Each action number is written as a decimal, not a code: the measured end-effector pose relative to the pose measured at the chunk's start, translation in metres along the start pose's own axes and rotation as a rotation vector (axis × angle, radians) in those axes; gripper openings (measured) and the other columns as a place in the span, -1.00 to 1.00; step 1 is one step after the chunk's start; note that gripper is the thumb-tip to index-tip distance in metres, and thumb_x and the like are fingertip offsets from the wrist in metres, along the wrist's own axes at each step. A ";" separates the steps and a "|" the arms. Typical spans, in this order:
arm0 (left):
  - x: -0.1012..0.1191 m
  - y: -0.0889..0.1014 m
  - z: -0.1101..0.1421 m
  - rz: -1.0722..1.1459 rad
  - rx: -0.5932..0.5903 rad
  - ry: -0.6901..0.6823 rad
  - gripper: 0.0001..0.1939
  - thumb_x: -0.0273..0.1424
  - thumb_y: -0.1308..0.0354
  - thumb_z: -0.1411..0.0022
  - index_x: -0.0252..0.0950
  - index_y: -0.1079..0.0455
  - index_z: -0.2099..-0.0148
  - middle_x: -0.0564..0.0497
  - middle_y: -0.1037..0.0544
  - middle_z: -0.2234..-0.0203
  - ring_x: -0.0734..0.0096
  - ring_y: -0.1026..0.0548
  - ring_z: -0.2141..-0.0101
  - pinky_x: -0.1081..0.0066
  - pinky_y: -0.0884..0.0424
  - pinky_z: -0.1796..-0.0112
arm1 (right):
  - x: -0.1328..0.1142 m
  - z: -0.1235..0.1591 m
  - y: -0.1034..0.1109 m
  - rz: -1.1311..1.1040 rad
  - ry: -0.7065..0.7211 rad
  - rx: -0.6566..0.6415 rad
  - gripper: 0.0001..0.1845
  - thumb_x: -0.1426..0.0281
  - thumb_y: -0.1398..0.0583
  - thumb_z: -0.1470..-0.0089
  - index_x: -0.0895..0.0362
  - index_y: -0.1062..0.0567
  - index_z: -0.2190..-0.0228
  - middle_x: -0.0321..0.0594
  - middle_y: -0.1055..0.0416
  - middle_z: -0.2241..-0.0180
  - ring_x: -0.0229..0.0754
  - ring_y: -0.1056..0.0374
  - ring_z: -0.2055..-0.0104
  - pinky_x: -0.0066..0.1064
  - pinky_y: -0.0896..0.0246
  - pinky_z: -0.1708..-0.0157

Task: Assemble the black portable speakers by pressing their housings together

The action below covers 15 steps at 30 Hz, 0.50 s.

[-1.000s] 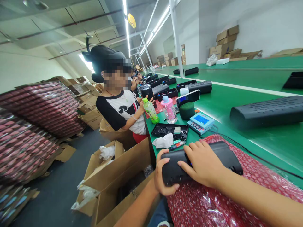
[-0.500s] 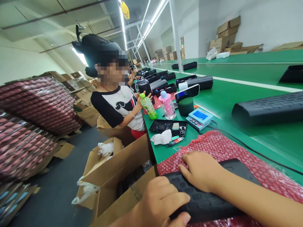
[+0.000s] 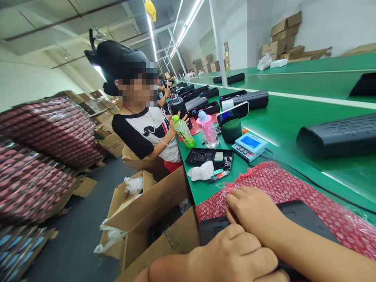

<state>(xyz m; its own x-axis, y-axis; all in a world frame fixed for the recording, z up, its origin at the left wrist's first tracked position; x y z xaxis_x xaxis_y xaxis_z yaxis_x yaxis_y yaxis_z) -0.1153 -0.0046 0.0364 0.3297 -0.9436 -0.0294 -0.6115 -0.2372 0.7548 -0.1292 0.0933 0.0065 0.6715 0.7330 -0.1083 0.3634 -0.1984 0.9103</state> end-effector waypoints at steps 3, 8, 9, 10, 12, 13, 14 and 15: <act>-0.004 0.001 -0.001 0.034 -0.035 -0.003 -0.87 -0.39 -0.16 -0.14 -0.26 -0.47 0.44 0.11 -0.35 0.55 0.47 -0.26 0.50 0.42 -0.12 0.54 | 0.006 0.002 -0.003 -0.001 -0.050 -0.020 -0.79 0.46 -0.18 -0.02 0.12 -0.33 0.61 -0.28 -0.32 0.61 -0.17 -0.30 0.57 -0.38 0.04 0.56; -0.015 -0.010 -0.002 0.155 -0.205 0.025 -0.78 -0.36 -0.05 -0.22 -0.30 -0.46 0.40 0.08 -0.37 0.56 0.49 -0.28 0.50 0.43 -0.24 0.48 | 0.033 0.002 -0.019 0.032 -0.246 -0.299 -0.80 0.42 -0.10 -0.12 0.11 -0.38 0.53 -0.18 -0.40 0.50 -0.05 -0.38 0.47 -0.37 0.15 0.55; -0.020 -0.013 -0.002 0.175 -0.250 0.058 -0.76 -0.33 -0.04 -0.23 -0.30 -0.47 0.37 0.07 -0.39 0.54 0.49 -0.30 0.50 0.43 -0.27 0.46 | 0.040 0.003 -0.018 0.035 -0.294 -0.345 -0.78 0.41 -0.08 -0.13 0.11 -0.37 0.53 -0.16 -0.40 0.49 -0.04 -0.38 0.46 -0.36 0.16 0.55; -0.025 -0.016 -0.002 0.193 -0.286 0.099 -0.74 -0.30 -0.03 -0.23 -0.31 -0.48 0.34 0.05 -0.40 0.52 0.48 -0.32 0.49 0.42 -0.30 0.44 | 0.047 0.005 -0.015 0.034 -0.341 -0.378 -0.76 0.41 -0.05 -0.14 0.10 -0.35 0.55 -0.16 -0.40 0.50 -0.05 -0.37 0.47 -0.35 0.17 0.54; -0.036 -0.021 -0.002 0.229 -0.342 0.174 -0.74 -0.28 -0.04 -0.20 -0.30 -0.50 0.26 0.02 -0.44 0.47 0.43 -0.38 0.44 0.40 -0.35 0.39 | 0.057 0.006 -0.001 0.026 -0.410 -0.377 -0.74 0.42 -0.03 -0.12 0.08 -0.29 0.59 -0.19 -0.37 0.56 -0.10 -0.31 0.52 -0.35 0.16 0.54; -0.039 -0.023 -0.002 0.246 -0.364 0.197 -0.74 -0.28 -0.05 -0.18 -0.30 -0.50 0.23 0.00 -0.45 0.44 0.40 -0.41 0.39 0.38 -0.38 0.36 | 0.058 0.005 0.008 0.017 -0.416 -0.341 -0.73 0.40 -0.03 -0.10 0.07 -0.27 0.62 -0.21 -0.34 0.59 -0.13 -0.26 0.57 -0.35 0.17 0.56; -0.042 -0.024 -0.002 0.257 -0.378 0.212 -0.75 -0.29 -0.07 -0.16 -0.31 -0.49 0.22 -0.02 -0.47 0.42 0.37 -0.43 0.34 0.37 -0.41 0.31 | 0.057 0.003 0.020 0.006 -0.397 -0.279 -0.73 0.37 -0.04 -0.07 0.07 -0.25 0.64 -0.23 -0.31 0.63 -0.16 -0.20 0.62 -0.36 0.18 0.58; -0.043 -0.025 -0.003 0.267 -0.383 0.214 -0.76 -0.31 -0.08 -0.14 -0.31 -0.49 0.22 -0.03 -0.49 0.39 0.34 -0.45 0.29 0.36 -0.43 0.27 | 0.052 0.001 0.033 -0.005 -0.357 -0.193 -0.73 0.35 -0.04 -0.05 0.06 -0.24 0.65 -0.24 -0.28 0.65 -0.19 -0.14 0.65 -0.37 0.20 0.61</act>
<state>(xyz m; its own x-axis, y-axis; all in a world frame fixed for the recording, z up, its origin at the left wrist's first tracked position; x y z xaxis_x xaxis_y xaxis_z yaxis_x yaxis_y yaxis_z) -0.1120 0.0431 0.0211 0.3626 -0.8817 0.3019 -0.4007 0.1450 0.9047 -0.0819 0.1243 0.0302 0.8645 0.4547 -0.2142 0.2621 -0.0442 0.9640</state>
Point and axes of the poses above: each hand's wrist, its own z-axis away from the middle knuckle, its own y-axis out of the back of the hand, x = y × z, the point moved 10 cm from there along -z, towards the middle knuckle
